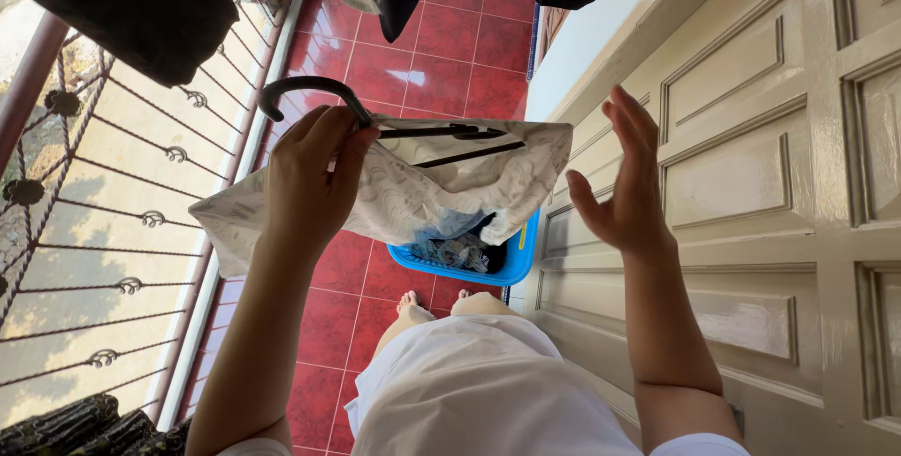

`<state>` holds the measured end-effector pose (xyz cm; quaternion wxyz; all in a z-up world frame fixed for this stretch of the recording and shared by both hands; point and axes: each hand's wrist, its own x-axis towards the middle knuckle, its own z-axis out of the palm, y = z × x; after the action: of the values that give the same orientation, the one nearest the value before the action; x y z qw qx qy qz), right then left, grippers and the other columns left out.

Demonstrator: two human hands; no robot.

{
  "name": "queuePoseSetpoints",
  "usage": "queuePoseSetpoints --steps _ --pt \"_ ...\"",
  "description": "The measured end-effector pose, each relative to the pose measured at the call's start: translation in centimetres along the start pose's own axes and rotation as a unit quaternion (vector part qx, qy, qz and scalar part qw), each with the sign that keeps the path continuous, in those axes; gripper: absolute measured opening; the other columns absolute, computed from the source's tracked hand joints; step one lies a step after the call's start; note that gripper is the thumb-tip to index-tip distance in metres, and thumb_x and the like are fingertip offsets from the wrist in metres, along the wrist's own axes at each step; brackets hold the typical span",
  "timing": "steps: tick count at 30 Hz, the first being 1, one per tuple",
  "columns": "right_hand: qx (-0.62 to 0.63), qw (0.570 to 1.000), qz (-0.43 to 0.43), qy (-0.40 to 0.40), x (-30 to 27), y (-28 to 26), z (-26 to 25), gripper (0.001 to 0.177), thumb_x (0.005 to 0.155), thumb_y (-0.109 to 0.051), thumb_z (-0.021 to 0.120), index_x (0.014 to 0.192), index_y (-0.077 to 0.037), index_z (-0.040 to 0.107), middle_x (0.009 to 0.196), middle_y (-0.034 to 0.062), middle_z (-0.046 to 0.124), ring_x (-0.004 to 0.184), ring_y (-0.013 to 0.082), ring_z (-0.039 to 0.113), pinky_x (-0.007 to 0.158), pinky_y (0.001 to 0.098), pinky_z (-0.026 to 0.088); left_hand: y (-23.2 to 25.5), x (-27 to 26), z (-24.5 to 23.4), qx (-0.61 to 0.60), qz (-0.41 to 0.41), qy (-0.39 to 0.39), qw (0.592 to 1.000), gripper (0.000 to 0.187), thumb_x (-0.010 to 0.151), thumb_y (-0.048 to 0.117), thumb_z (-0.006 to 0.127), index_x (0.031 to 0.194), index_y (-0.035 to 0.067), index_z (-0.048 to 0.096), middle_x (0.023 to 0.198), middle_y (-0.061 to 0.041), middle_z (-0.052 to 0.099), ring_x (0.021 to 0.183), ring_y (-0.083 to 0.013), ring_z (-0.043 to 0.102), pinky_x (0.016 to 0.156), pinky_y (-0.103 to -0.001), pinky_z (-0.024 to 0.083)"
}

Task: The person takes wet clothes from a blue laundry basket and hangs them on a clothesline using hangers. They handle several items including a black top, a gray shirt, a red floral dress, a dark top, and a white patterned dress, placing each on a hanger and hanging it on the line.

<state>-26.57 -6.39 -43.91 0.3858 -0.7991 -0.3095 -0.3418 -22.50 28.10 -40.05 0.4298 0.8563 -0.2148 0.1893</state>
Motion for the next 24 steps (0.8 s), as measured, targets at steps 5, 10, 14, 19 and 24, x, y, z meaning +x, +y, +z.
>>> queuePoseSetpoints --steps 5,10,14,19,24 --pt "-0.114 0.987 0.022 -0.112 2.6 1.8 1.2 0.028 0.095 -0.009 0.076 0.122 -0.008 0.067 0.109 0.0034 0.072 0.105 0.0248 0.067 0.098 0.0421 0.048 1.2 -1.6 -1.0 -0.002 -0.009 0.01 1.0 0.011 0.1 0.01 0.068 0.102 0.0 0.065 0.09 -0.013 0.065 0.077 -0.0296 0.066 0.067 -0.04 0.051" --pt "0.017 0.973 0.012 -0.232 5.3 0.1 4.8 0.006 0.092 -0.011 0.074 0.097 -0.011 0.072 0.089 0.0041 0.072 0.083 0.0239 0.069 0.077 0.0373 0.051 2.7 -4.9 0.9 -0.006 0.01 -0.037 0.999 0.013 0.099 0.016 0.068 0.107 0.006 0.07 0.094 -0.011 0.069 0.082 -0.0317 0.069 0.072 -0.043 0.054" --pt "0.027 0.947 -0.002 -0.321 6.9 -2.1 7.9 0.018 0.093 -0.015 0.073 0.11 -0.009 0.073 0.088 0.0083 0.072 0.078 0.0287 0.068 0.071 0.0411 0.052 1.4 -8.5 1.6 -0.019 -0.015 0.031 0.999 0.014 0.098 0.017 0.07 0.105 0.005 0.067 0.102 -0.012 0.07 0.086 -0.0323 0.069 0.074 -0.041 0.053" --pt "-0.003 0.915 -0.07 -0.398 7.8 -4.6 8.9 0.038 0.086 -0.033 0.077 0.109 -0.004 0.069 0.079 0.0095 0.07 0.072 0.0315 0.068 0.064 0.045 0.05 -0.8 -14.1 -0.7 -0.027 -0.249 0.13 0.959 0.019 0.095 0.014 0.075 0.094 0.002 0.059 0.079 -0.01 0.059 0.068 -0.029 0.057 0.065 -0.038 0.048" --pt "0.005 0.928 -0.114 -0.353 9.9 -5.6 9.7 0.019 0.098 -0.028 0.072 0.104 -0.01 0.07 0.082 0.009 0.069 0.072 0.0286 0.068 0.062 0.0396 0.05 -1.7 -19.2 -3.8 0.079 -0.112 0.198 0.971 0.015 0.093 0.008 0.071 0.103 0.003 0.061 0.091 -0.01 0.064 0.082 -0.0295 0.064 0.075 -0.039 0.05"
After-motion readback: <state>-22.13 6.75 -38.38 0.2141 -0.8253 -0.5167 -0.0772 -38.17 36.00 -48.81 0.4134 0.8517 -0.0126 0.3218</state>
